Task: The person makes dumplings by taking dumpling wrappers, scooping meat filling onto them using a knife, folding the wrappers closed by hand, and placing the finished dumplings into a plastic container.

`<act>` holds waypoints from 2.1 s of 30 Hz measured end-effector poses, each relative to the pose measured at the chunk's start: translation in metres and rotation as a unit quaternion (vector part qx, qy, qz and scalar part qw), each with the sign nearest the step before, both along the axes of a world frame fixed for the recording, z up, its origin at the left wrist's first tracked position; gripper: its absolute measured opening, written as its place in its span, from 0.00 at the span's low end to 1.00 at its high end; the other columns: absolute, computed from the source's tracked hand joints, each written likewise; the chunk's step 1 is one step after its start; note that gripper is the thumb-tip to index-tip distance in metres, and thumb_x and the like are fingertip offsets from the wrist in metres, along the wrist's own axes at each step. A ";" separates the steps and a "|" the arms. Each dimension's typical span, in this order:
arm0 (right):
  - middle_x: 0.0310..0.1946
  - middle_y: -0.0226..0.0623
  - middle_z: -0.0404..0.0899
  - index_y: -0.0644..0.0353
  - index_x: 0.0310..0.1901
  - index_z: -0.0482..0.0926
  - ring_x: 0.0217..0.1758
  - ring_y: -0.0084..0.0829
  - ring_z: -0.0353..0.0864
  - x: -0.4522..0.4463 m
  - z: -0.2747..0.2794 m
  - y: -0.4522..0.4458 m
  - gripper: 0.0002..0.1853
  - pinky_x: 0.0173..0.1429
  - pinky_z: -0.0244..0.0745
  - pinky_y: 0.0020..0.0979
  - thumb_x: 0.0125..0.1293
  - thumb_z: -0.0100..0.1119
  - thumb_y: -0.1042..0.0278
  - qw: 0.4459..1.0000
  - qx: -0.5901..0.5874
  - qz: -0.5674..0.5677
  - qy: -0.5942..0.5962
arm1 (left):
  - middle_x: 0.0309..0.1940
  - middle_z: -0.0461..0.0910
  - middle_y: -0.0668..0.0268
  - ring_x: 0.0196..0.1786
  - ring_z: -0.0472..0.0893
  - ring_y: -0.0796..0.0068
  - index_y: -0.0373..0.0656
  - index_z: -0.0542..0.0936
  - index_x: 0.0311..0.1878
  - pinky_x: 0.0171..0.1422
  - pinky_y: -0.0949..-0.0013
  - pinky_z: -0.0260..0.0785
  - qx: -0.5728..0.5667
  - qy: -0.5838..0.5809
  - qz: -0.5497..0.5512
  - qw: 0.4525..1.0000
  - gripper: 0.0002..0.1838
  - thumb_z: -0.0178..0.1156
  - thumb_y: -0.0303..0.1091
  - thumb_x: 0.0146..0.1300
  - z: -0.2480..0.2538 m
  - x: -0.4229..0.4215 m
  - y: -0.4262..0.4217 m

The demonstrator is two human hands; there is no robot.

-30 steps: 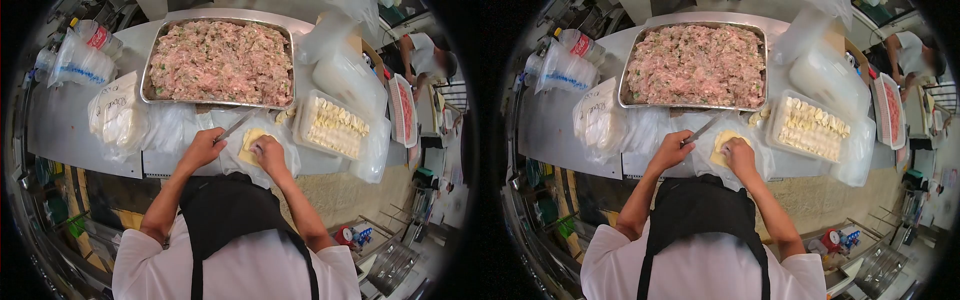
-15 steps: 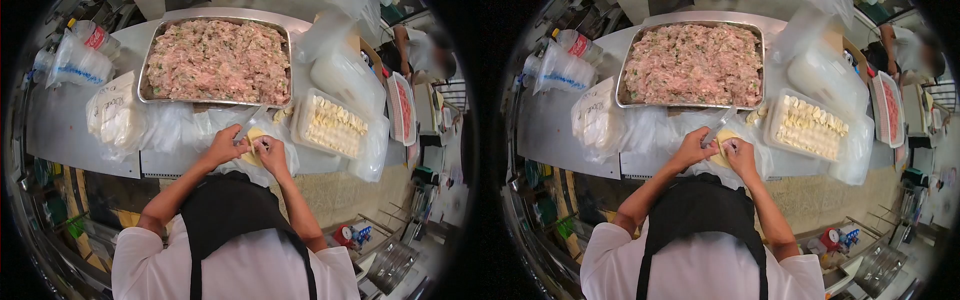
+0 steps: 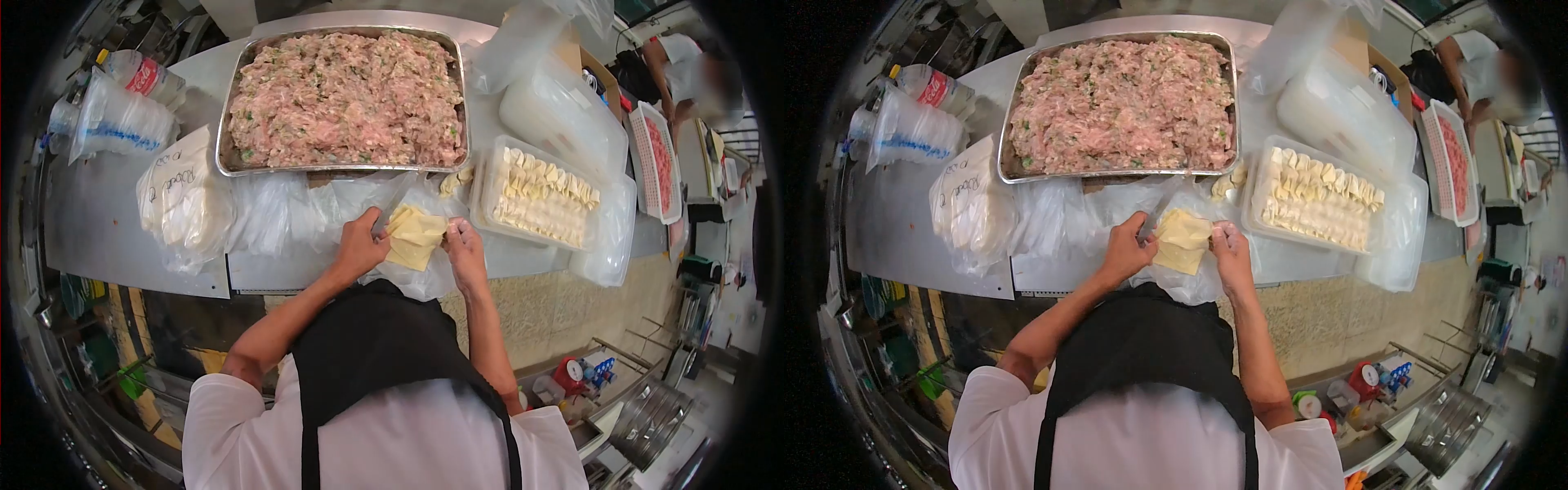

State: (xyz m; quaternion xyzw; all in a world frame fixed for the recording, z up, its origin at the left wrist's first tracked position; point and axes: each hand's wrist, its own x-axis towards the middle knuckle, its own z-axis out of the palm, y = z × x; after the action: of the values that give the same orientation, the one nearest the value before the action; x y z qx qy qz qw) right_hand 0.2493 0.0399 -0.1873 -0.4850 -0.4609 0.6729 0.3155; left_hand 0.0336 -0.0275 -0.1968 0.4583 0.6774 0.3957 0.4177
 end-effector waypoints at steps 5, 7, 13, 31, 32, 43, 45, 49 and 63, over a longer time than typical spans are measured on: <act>0.34 0.22 0.70 0.58 0.44 0.73 0.39 0.17 0.68 0.008 0.010 -0.003 0.09 0.48 0.68 0.25 0.80 0.50 0.61 1.000 0.016 -0.023 -0.004 | 0.28 0.81 0.64 0.29 0.85 0.74 0.35 0.76 0.44 0.29 0.68 0.77 -0.023 -0.041 -0.016 0.999 0.13 0.66 0.28 0.58 0.011 -0.002 -0.001; 0.34 0.22 0.70 0.58 0.44 0.72 0.39 0.17 0.68 0.004 0.014 -0.005 0.10 0.47 0.67 0.24 0.80 0.50 0.61 0.998 0.058 0.011 -0.013 | 0.30 0.81 0.64 0.29 0.85 0.74 0.35 0.77 0.44 0.30 0.69 0.77 -0.042 -0.095 -0.024 0.994 0.13 0.67 0.29 0.59 0.020 0.001 0.002; 0.36 0.26 0.76 0.61 0.47 0.73 0.40 0.18 0.72 -0.014 0.014 -0.020 0.08 0.47 0.69 0.25 0.76 0.55 0.66 0.992 0.115 0.039 -0.017 | 0.34 0.78 0.68 0.32 0.82 0.79 0.35 0.75 0.47 0.30 0.70 0.80 -0.064 -0.236 -0.073 0.967 0.13 0.66 0.27 0.63 0.031 0.011 0.019; 0.43 0.34 0.84 0.67 0.58 0.78 0.44 0.25 0.83 0.001 0.040 -0.013 0.15 0.45 0.80 0.28 0.73 0.61 0.71 0.969 0.013 -0.241 0.055 | 0.30 0.79 0.63 0.22 0.82 0.74 0.36 0.74 0.46 0.25 0.68 0.75 0.018 -0.003 -0.014 1.000 0.13 0.61 0.17 0.58 -0.005 0.001 0.002; 0.43 0.32 0.83 0.66 0.58 0.78 0.42 0.23 0.82 0.005 0.052 -0.012 0.15 0.44 0.79 0.26 0.73 0.61 0.71 0.958 0.027 -0.265 0.105 | 0.30 0.79 0.61 0.23 0.82 0.73 0.36 0.74 0.46 0.26 0.67 0.75 0.008 0.018 -0.018 1.000 0.12 0.61 0.18 0.59 -0.004 0.000 0.001; 0.65 0.49 0.72 0.64 0.72 0.61 0.67 0.46 0.74 0.031 0.072 -0.006 0.29 0.69 0.72 0.51 0.74 0.56 0.67 0.950 -0.120 -0.113 0.264 | 0.39 0.80 0.50 0.47 0.80 0.43 0.39 0.79 0.47 0.49 0.48 0.73 0.160 0.205 -0.119 0.958 0.13 0.58 0.21 0.57 0.103 -0.081 0.039; 0.65 0.49 0.72 0.64 0.72 0.60 0.67 0.46 0.75 0.023 0.074 -0.008 0.30 0.68 0.72 0.51 0.72 0.57 0.69 0.952 -0.119 -0.107 0.261 | 0.41 0.82 0.54 0.46 0.81 0.46 0.40 0.84 0.44 0.47 0.51 0.75 0.066 0.419 -0.176 0.888 0.16 0.60 0.18 0.51 0.120 -0.102 0.068; 0.67 0.48 0.71 0.65 0.74 0.59 0.68 0.45 0.74 0.015 0.096 -0.010 0.33 0.70 0.72 0.52 0.68 0.57 0.75 0.938 -0.085 -0.093 0.323 | 0.35 0.83 0.51 0.46 0.81 0.43 0.40 0.86 0.37 0.47 0.48 0.74 0.039 0.453 -0.206 0.866 0.13 0.58 0.18 0.48 0.079 -0.103 0.117; 0.70 0.51 0.68 0.66 0.74 0.60 0.72 0.48 0.70 0.005 0.036 -0.013 0.33 0.75 0.68 0.48 0.67 0.56 0.78 0.921 -0.221 -0.109 0.301 | 0.36 0.86 0.55 0.41 0.84 0.51 0.46 0.89 0.44 0.49 0.55 0.76 0.047 0.449 -0.280 0.847 0.17 0.63 0.23 0.49 0.072 -0.125 0.126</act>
State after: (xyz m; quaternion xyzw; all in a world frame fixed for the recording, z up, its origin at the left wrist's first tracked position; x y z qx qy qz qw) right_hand 0.2545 0.0265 -0.1510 -0.3644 -0.1286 0.8333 0.3954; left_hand -0.0911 0.0990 -0.1251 0.7753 0.6144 0.0441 0.1395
